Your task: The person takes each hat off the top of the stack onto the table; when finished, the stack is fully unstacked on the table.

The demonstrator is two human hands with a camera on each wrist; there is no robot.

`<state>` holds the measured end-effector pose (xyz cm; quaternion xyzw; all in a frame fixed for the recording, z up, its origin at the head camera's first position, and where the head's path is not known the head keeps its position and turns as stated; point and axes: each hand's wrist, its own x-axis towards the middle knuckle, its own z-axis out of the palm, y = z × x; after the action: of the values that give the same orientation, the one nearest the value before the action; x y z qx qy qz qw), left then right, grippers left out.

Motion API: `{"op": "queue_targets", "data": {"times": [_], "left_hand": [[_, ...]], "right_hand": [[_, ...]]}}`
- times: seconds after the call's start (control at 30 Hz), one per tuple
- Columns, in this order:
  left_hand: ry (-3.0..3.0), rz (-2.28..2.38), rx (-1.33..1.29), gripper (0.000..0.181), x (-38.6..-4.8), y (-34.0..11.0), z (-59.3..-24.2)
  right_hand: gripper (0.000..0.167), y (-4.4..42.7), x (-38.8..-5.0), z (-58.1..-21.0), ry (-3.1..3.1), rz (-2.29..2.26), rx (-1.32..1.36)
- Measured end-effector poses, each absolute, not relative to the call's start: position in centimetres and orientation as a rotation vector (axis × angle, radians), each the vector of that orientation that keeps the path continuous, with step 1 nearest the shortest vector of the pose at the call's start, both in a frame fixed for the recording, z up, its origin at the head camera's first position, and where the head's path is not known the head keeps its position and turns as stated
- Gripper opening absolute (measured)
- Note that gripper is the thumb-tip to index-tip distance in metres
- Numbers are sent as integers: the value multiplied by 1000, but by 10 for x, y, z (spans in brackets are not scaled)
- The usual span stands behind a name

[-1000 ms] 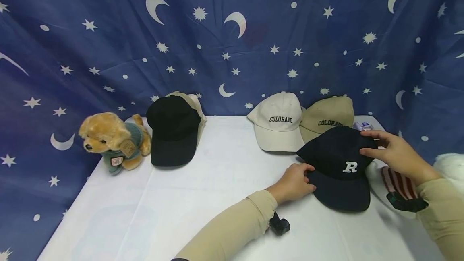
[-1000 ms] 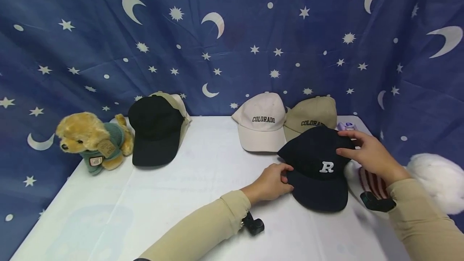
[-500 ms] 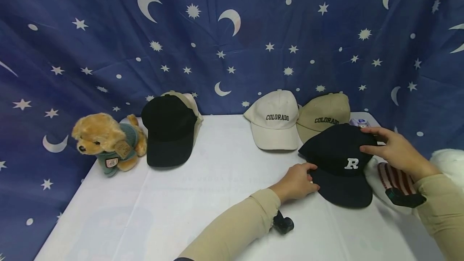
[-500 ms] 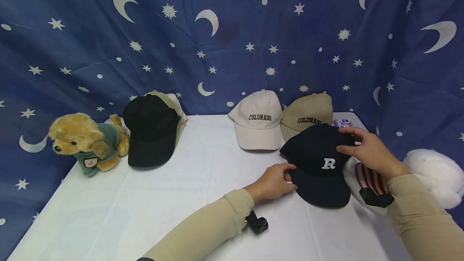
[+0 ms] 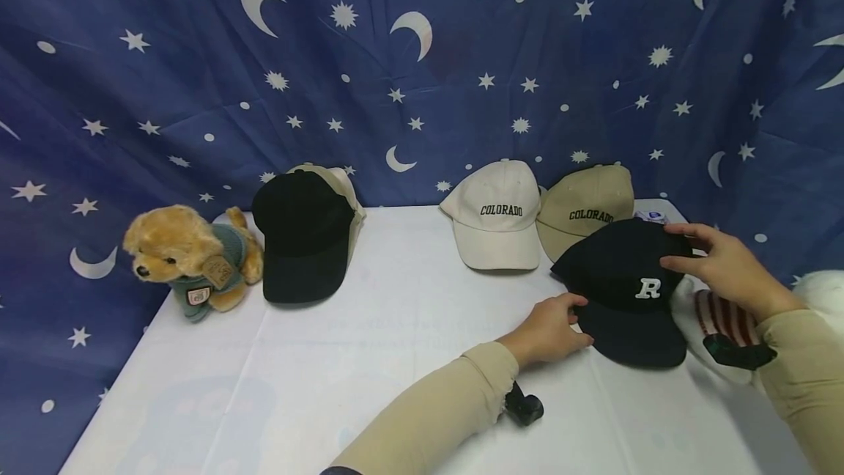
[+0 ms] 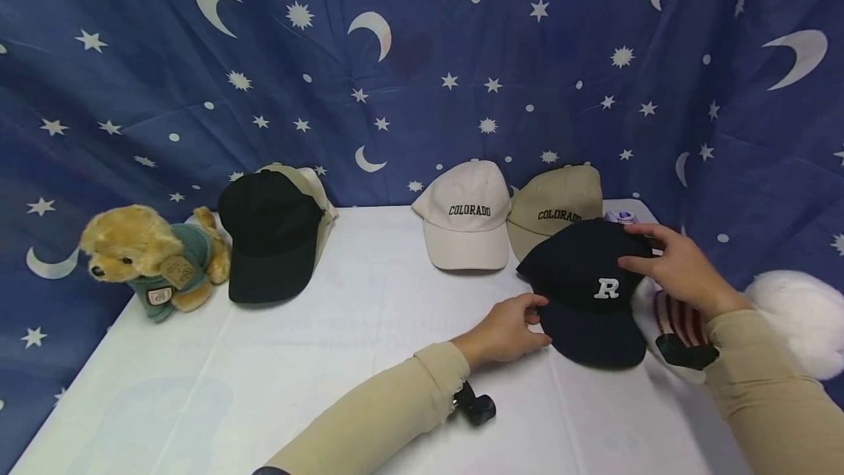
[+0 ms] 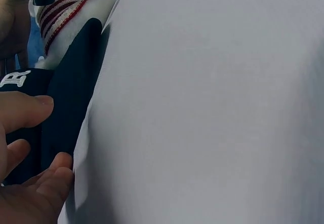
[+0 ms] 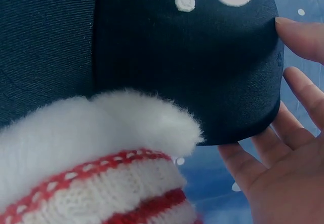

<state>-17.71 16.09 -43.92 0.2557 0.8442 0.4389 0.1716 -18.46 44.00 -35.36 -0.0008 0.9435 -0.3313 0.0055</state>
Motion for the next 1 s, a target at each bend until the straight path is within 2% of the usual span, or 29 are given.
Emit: {"op": "queue_targets", "data": {"times": [0.33, 0.57, 0.87, 1.0], "left_hand": [[2380, 1247, 743, 55, -177, 168, -440], [2313, 1312, 646, 57, -175, 166, -436], [2341, 1328, 735, 56, -167, 156, -436], [2304, 1394, 693, 54, -164, 149, -434]], "right_hand": [[76, 446, -185, -355, 2947, -1034, 39], [72, 441, -184, -354, 2971, -995, 25], [70, 429, -176, -352, 2996, -1002, -30], [66, 422, -174, -351, 3001, -1029, -82]]}}
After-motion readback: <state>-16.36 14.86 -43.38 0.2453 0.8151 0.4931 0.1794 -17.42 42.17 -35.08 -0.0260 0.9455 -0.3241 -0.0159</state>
